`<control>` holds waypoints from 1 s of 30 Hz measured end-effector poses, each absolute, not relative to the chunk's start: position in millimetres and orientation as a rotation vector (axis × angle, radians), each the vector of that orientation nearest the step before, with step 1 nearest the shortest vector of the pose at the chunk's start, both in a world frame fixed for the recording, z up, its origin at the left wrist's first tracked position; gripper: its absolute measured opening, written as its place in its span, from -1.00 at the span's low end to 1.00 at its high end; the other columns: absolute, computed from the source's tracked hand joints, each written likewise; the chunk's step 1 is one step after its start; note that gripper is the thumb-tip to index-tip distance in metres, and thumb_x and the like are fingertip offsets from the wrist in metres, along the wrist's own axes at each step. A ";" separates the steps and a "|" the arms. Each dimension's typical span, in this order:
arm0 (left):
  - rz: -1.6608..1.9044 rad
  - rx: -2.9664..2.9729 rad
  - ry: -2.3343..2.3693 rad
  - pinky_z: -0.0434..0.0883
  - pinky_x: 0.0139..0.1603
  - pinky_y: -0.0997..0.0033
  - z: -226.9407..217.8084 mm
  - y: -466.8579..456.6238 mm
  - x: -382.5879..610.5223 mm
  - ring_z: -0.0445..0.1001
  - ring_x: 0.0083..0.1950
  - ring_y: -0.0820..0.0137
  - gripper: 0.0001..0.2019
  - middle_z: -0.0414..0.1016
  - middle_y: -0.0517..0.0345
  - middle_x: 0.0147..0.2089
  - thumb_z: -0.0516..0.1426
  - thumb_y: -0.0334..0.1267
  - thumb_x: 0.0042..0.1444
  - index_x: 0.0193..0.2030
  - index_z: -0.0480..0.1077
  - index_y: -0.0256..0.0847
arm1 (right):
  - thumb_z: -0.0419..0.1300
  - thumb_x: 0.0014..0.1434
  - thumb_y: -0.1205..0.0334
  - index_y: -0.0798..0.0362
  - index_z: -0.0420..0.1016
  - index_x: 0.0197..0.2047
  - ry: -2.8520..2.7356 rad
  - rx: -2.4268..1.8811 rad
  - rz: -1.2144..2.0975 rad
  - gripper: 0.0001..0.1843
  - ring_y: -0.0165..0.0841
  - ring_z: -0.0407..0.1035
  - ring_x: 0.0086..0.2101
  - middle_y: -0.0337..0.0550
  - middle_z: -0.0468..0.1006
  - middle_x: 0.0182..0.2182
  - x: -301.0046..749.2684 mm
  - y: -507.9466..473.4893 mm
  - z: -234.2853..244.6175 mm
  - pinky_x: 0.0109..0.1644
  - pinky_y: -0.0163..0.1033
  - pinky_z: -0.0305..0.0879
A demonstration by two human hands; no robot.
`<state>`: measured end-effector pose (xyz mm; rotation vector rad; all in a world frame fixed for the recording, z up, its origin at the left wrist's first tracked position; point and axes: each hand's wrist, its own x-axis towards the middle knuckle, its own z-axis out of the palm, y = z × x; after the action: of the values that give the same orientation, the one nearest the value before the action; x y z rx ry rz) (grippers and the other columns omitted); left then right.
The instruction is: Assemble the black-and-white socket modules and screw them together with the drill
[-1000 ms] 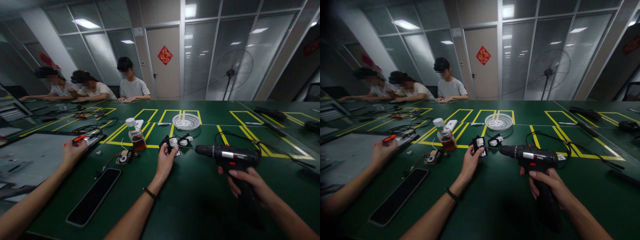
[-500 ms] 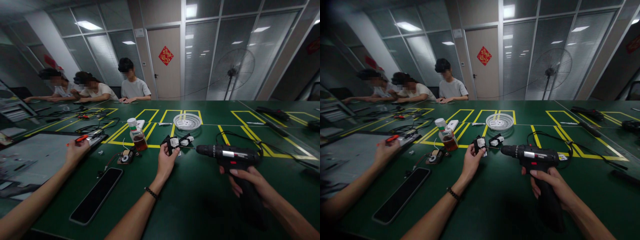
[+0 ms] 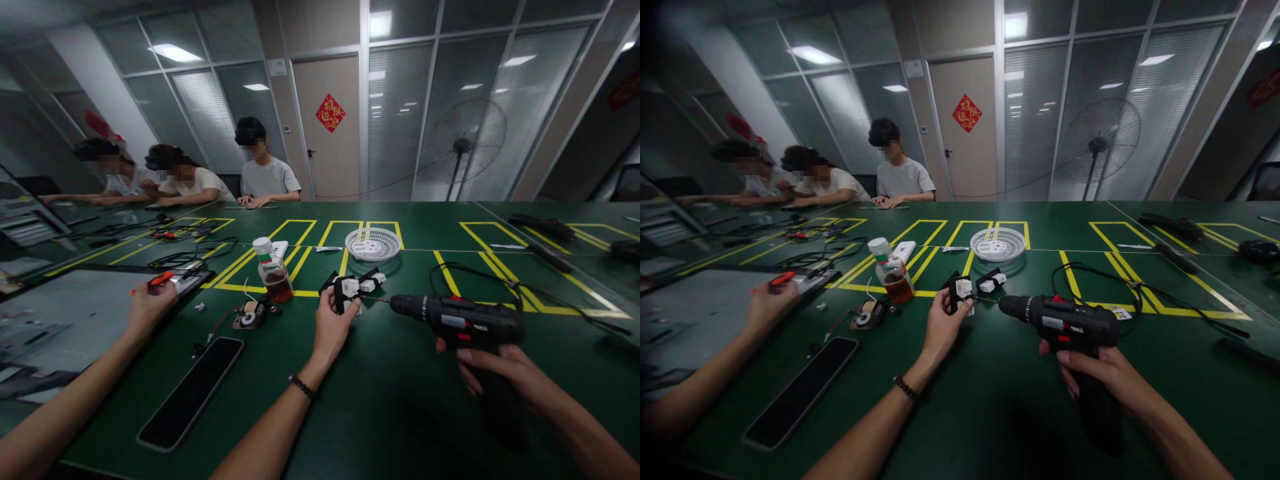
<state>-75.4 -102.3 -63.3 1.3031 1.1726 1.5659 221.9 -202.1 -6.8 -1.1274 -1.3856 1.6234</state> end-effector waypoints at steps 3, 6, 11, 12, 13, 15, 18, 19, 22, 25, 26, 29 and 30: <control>1.562 1.308 1.177 0.39 0.12 0.15 -63.0 -102.0 -75.4 0.49 0.08 0.24 -0.55 0.49 -0.10 0.08 0.29 -0.15 0.05 0.05 0.32 -0.20 | 0.15 0.28 0.03 0.13 0.46 -0.05 -1.379 -1.147 1.597 -0.66 -0.34 0.31 -0.56 -0.23 0.43 -0.61 219.1 -201.1 -8.0 -0.42 -0.21 0.23; 1.566 1.303 1.170 0.40 0.09 0.16 -62.0 -102.4 -75.0 0.50 0.06 0.23 -0.55 0.50 -0.11 0.08 0.29 -0.16 0.04 0.04 0.33 -0.21 | 0.14 0.28 0.00 0.12 0.46 -0.09 -1.379 -1.161 1.567 -0.66 -0.35 0.31 -0.58 -0.24 0.43 -0.63 218.1 -200.2 -10.6 -0.43 -0.21 0.23; 1.571 1.295 1.169 0.41 0.09 0.16 -60.9 -102.7 -73.9 0.51 0.05 0.24 -0.56 0.51 -0.09 0.06 0.30 -0.16 0.03 0.03 0.34 -0.20 | 0.15 0.28 0.01 0.12 0.46 -0.10 -1.395 -1.152 1.567 -0.68 -0.35 0.32 -0.58 -0.24 0.44 -0.63 217.3 -200.7 -8.0 -0.44 -0.22 0.25; 1.577 1.290 1.176 0.40 0.10 0.16 -60.8 -102.6 -73.7 0.51 0.05 0.24 -0.56 0.51 -0.09 0.06 0.30 -0.17 0.02 0.03 0.34 -0.20 | 0.16 0.27 0.01 0.12 0.46 -0.11 -1.398 -1.153 1.571 -0.68 -0.36 0.32 -0.58 -0.24 0.43 -0.63 217.0 -201.0 -6.8 -0.44 -0.23 0.25; 1.582 1.285 1.183 0.40 0.11 0.15 -60.7 -102.6 -73.4 0.51 0.06 0.24 -0.56 0.51 -0.09 0.06 0.30 -0.17 0.02 0.03 0.34 -0.20 | 0.16 0.27 0.01 0.12 0.47 -0.12 -1.400 -1.157 1.576 -0.68 -0.36 0.31 -0.58 -0.24 0.43 -0.63 216.8 -201.3 -5.8 -0.43 -0.24 0.25; 1.590 1.274 1.190 0.40 0.11 0.15 -60.4 -102.6 -73.1 0.51 0.05 0.24 -0.55 0.51 -0.10 0.06 0.31 -0.18 0.01 0.03 0.35 -0.20 | 0.15 0.28 0.00 0.12 0.47 -0.14 -1.398 -1.163 1.585 -0.67 -0.36 0.32 -0.58 -0.24 0.43 -0.64 216.4 -201.6 -4.8 -0.43 -0.24 0.25; 1.589 1.263 1.179 0.40 0.11 0.14 -60.1 -102.7 -73.0 0.52 0.05 0.24 -0.55 0.51 -0.11 0.06 0.31 -0.19 0.00 0.03 0.34 -0.21 | 0.12 0.30 0.01 0.12 0.46 -0.14 -1.394 -1.166 1.590 -0.67 -0.36 0.32 -0.57 -0.23 0.43 -0.63 216.4 -201.8 -5.7 -0.42 -0.24 0.26; 1.587 1.261 1.174 0.40 0.11 0.14 -60.1 -102.6 -73.2 0.52 0.05 0.24 -0.55 0.51 -0.11 0.06 0.31 -0.19 0.00 0.03 0.34 -0.21 | 0.12 0.30 0.01 0.12 0.46 -0.14 -1.394 -1.167 1.589 -0.68 -0.37 0.32 -0.56 -0.23 0.44 -0.63 216.5 -201.7 -6.1 -0.41 -0.24 0.25; 1.580 1.275 1.170 0.41 0.11 0.14 -61.1 -102.1 -73.9 0.51 0.06 0.23 -0.55 0.51 -0.11 0.06 0.31 -0.18 0.01 0.03 0.34 -0.21 | 0.12 0.30 0.02 0.13 0.46 -0.15 -1.410 -1.166 1.582 -0.68 -0.37 0.31 -0.57 -0.23 0.43 -0.63 216.7 -201.4 -6.9 -0.42 -0.24 0.24; 1.571 1.302 1.181 0.41 0.10 0.14 -62.5 -101.4 -74.4 0.51 0.05 0.23 -0.56 0.51 -0.11 0.06 0.30 -0.17 0.02 0.03 0.34 -0.22 | 0.12 0.30 0.02 0.14 0.45 -0.15 -1.420 -1.169 1.568 -0.68 -0.38 0.30 -0.58 -0.24 0.42 -0.64 217.0 -201.2 -7.6 -0.43 -0.24 0.23; 1.572 1.306 1.184 0.41 0.10 0.14 -62.9 -101.2 -74.4 0.52 0.05 0.23 -0.56 0.51 -0.11 0.05 0.30 -0.16 0.02 0.02 0.34 -0.22 | 0.12 0.30 0.02 0.14 0.45 -0.15 -1.420 -1.171 1.566 -0.68 -0.37 0.30 -0.58 -0.24 0.42 -0.64 217.1 -201.1 -8.1 -0.44 -0.24 0.23; 1.575 1.297 1.190 0.41 0.09 0.15 -63.4 -101.0 -74.0 0.52 0.03 0.24 -0.55 0.52 -0.09 0.04 0.31 -0.16 0.00 0.01 0.35 -0.21 | 0.12 0.30 0.01 0.13 0.45 -0.15 -1.427 -1.181 1.549 -0.68 -0.38 0.30 -0.58 -0.25 0.42 -0.64 218.1 -200.8 -9.5 -0.43 -0.24 0.24; 1.574 1.290 1.192 0.41 0.10 0.14 -63.3 -101.1 -73.8 0.52 0.03 0.24 -0.55 0.53 -0.09 0.03 0.31 -0.17 -0.01 0.01 0.35 -0.20 | 0.12 0.30 0.01 0.12 0.45 -0.15 -1.442 -1.181 1.533 -0.68 -0.38 0.31 -0.58 -0.25 0.42 -0.63 218.5 -200.6 -9.8 -0.43 -0.25 0.24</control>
<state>-73.8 -101.1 -63.3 1.2899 1.1920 1.5743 218.5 -200.6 -9.8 -1.1805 -1.4418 1.5333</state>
